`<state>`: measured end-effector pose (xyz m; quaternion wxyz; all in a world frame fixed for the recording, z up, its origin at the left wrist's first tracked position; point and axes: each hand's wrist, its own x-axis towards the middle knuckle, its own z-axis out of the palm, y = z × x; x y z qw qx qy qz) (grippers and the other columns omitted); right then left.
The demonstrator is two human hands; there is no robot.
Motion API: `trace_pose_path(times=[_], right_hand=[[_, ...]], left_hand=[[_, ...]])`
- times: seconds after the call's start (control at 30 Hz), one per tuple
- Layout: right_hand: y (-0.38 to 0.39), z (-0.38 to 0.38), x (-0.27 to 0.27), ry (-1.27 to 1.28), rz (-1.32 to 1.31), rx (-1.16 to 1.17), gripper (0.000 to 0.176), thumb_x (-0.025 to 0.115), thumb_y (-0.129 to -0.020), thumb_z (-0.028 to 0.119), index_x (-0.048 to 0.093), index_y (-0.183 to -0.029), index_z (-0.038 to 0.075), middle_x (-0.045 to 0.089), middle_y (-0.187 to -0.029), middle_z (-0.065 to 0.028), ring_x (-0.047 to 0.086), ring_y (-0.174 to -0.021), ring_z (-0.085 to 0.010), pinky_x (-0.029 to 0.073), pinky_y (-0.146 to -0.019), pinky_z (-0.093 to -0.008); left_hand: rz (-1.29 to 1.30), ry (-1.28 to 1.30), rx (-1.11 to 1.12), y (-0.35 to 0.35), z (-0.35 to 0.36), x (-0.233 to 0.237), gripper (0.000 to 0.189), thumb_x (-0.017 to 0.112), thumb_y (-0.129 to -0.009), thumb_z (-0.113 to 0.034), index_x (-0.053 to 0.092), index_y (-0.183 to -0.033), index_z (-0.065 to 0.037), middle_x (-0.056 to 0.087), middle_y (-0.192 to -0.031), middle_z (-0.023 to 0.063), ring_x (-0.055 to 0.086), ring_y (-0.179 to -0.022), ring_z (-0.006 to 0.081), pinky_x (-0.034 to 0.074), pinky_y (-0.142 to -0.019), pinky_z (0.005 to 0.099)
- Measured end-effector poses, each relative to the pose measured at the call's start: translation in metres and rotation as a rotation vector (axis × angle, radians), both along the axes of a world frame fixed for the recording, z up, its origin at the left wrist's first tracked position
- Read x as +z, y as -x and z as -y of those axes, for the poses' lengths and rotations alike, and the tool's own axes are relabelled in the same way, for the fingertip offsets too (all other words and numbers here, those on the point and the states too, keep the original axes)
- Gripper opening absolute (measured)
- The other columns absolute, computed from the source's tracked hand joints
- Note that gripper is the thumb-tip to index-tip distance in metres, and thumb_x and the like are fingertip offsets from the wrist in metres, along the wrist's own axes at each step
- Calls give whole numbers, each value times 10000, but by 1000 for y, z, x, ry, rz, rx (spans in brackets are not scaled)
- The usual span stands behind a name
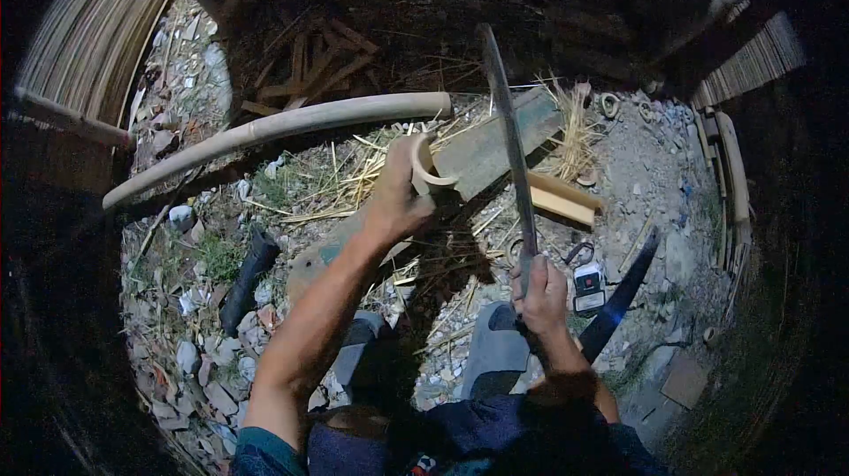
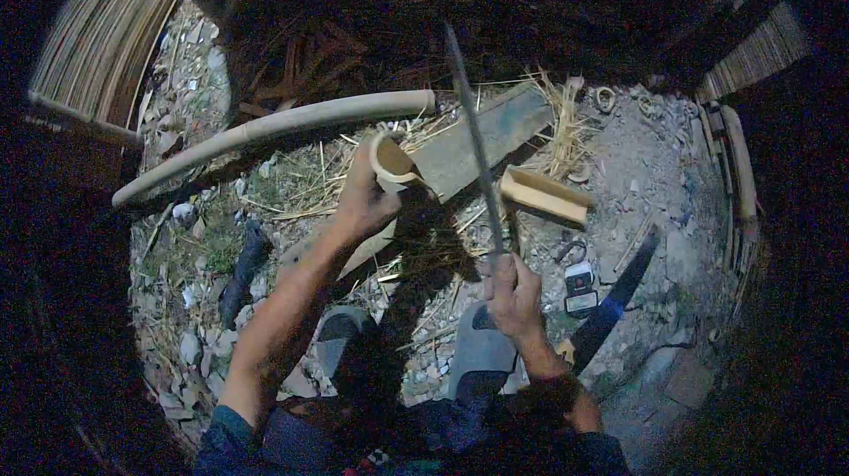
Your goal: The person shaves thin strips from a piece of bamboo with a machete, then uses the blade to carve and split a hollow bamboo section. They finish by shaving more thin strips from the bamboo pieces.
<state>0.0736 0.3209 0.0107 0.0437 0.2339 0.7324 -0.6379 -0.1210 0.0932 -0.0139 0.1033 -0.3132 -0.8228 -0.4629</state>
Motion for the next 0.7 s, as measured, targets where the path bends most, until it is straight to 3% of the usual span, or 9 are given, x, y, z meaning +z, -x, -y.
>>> trace_pose_path(times=[0.03, 0.07, 0.13, 0.17, 0.3, 0.37, 0.47, 0.57, 0.7], right_hand=[[3, 5, 21, -17, 17, 41, 523, 442, -1065, 492, 616, -944, 13, 571, -638, -17, 525, -537, -87, 424, -508, -286], [7, 10, 32, -19, 17, 35, 523, 442, -1065, 492, 616, -944, 13, 571, -638, -17, 525, -537, -87, 424, -508, -286], [18, 20, 47, -80, -116, 204, 513, 468, -1059, 482, 609, -944, 2, 573, -622, -20, 546, -542, -105, 442, -515, -312], [21, 27, 54, -109, -93, 209, 505, 499, -1051, 467, 613, -927, -9, 567, -605, -39, 566, -551, -130, 464, -537, -339], [29, 39, 49, -197, -125, 242, 471, 525, -1047, 428, 623, -890, -5, 579, -620, -92, 601, -567, -194, 467, -558, -373], [31, 40, 47, -207, -132, 246, 458, 528, -1049, 413, 625, -894, -7, 595, -634, -99, 604, -572, -205, 466, -560, -381], [34, 38, 47, -237, -150, 248, 432, 537, -1051, 384, 627, -901, -11, 616, -656, -119, 608, -580, -215, 466, -566, -393], [37, 39, 50, -232, -150, 242, 403, 549, -1048, 355, 628, -906, -14, 621, -668, -142, 611, -578, -228, 465, -568, -400], [38, 39, 46, -228, -115, 227, 365, 561, -1043, 322, 627, -902, -8, 615, -667, -156, 614, -563, -262, 462, -562, -409]], left_hand=[[88, -28, -27, 0, -1, -5, 854, 745, -668, 40, 380, -1432, -77, 569, -1241, 150, 602, -1135, 310, 465, -1012, 382], [87, -30, -34, -4, -4, -9, 854, 745, -668, 40, 380, -1432, -77, 569, -1241, 150, 602, -1135, 310, 465, -1012, 382], [425, -52, 31, -12, -9, -12, 704, 743, -684, 21, 443, -1314, -75, 578, -1227, 152, 609, -1115, 335, 475, -998, 369], [315, -60, 54, -12, -13, -12, 620, 744, -689, 18, 460, -1232, -78, 594, -1150, 152, 628, -1035, 319, 500, -936, 370], [316, -31, 67, -13, -9, -11, 632, 753, -679, 16, 470, -1237, -76, 610, -1081, 155, 640, -976, 308, 511, -891, 376], [182, -92, 47, -12, -8, -14, 614, 751, -674, 15, 489, -1223, -70, 618, -1055, 154, 642, -960, 302, 516, -868, 382], [315, -64, 60, -12, -9, -4, 609, 745, -664, -1, 502, -1219, -62, 625, -1028, 151, 639, -941, 322, 517, -859, 381], [179, -26, 58, -8, -12, -8, 631, 737, -646, 5, 503, -1228, -61, 631, -1000, 134, 637, -906, 300, 517, -842, 367], [306, -15, 84, -10, -13, -4, 632, 726, -637, 18, 504, -1223, -62, 638, -993, 135, 639, -897, 313, 517, -843, 369]])
